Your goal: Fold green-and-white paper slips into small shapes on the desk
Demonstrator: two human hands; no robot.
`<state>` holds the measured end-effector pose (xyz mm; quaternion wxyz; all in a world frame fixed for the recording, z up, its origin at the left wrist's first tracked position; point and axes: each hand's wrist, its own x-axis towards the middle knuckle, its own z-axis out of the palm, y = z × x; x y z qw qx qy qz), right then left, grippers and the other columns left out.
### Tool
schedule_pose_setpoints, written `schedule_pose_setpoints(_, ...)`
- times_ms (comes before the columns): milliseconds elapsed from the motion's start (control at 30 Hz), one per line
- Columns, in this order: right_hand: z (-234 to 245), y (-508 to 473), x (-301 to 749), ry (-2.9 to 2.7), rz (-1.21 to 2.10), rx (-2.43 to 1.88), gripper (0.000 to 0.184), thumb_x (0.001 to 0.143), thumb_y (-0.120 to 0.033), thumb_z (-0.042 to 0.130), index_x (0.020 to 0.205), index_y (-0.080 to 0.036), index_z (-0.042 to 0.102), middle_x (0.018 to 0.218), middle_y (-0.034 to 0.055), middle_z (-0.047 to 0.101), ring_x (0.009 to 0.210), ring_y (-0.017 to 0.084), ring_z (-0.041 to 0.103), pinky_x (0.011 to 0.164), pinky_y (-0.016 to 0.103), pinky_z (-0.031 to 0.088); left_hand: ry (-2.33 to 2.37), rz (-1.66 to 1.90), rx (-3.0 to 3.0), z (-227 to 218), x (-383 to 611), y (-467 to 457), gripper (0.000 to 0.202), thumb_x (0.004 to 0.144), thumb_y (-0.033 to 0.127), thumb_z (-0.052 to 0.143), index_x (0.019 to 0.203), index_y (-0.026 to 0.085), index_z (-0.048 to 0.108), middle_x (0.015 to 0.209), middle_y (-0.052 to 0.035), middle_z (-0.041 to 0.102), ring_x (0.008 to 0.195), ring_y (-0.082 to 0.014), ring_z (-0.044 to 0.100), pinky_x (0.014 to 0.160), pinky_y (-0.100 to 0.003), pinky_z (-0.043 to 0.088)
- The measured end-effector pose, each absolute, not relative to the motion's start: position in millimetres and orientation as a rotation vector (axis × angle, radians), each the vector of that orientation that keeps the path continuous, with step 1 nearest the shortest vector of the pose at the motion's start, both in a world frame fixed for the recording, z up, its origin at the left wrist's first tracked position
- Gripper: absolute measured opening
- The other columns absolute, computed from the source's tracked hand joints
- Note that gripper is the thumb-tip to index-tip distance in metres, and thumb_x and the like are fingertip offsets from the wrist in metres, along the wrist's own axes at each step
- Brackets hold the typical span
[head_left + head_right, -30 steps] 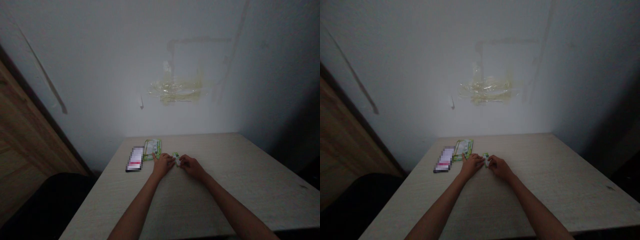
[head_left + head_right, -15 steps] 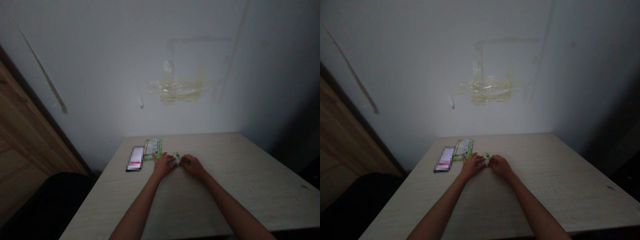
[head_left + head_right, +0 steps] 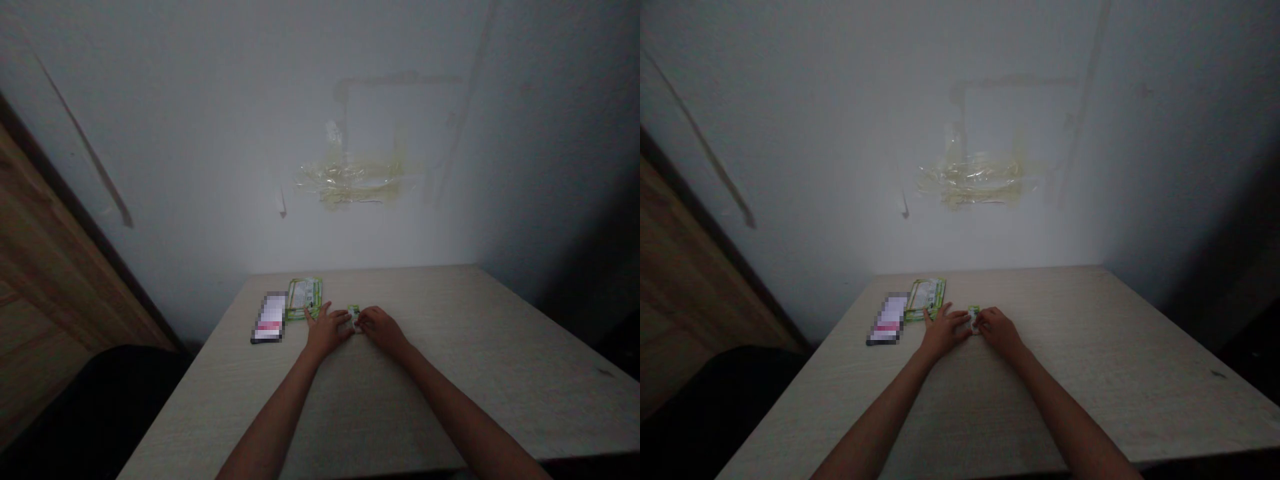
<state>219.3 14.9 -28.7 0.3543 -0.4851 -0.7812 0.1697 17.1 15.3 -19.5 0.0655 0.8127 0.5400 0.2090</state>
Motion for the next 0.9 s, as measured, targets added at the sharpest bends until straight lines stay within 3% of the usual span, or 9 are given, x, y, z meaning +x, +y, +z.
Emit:
schedule_pose_setpoints(433, -28, 26, 211, -1.98, 0.354, -1.37, 0.011, 0.086, -0.019, 0.057, 0.093, -0.024, 0.063, 0.102, 0.005, 0.061, 0.098, 0.017, 0.06, 0.088, 0.027, 0.046, 1.638, 0.621, 2.462, -24, 17, 18, 0.037, 0.081, 0.057, 0.058, 0.118, 0.051, 0.059, 0.131, 0.0061, 0.061, 0.137, -0.0355, 0.03, 0.099, -0.079, -0.012)
schedule_pose_setpoints(600, -31, 31, 210, -1.953, 0.375, -1.384, 0.015, 0.086, -0.015, 0.055, 0.096, -0.023, 0.06, 0.106, 0.0061, 0.06, 0.095, 0.016, 0.061, 0.087, 0.028, 0.046, 1.654, 0.569, 2.446, -22, 17, 18, 0.039, 0.081, 0.057, 0.057, 0.119, 0.049, 0.059, 0.133, 0.0034, 0.06, 0.137, -0.0345, 0.031, 0.101, -0.077, -0.009)
schedule_pose_setpoints(900, -35, 35, 205, -2.026, 0.286, -1.411, 0.027, 0.086, -0.013, 0.052, 0.111, -0.021, 0.058, 0.115, 0.0093, 0.06, 0.113, 0.02, 0.054, 0.097, 0.031, 0.041, 1.632, 0.59, 2.438, -24, 17, 19, 0.038, 0.081, 0.057, 0.057, 0.118, 0.047, 0.061, 0.132, 0.0028, 0.06, 0.137, -0.0353, 0.031, 0.102, -0.077, -0.01)
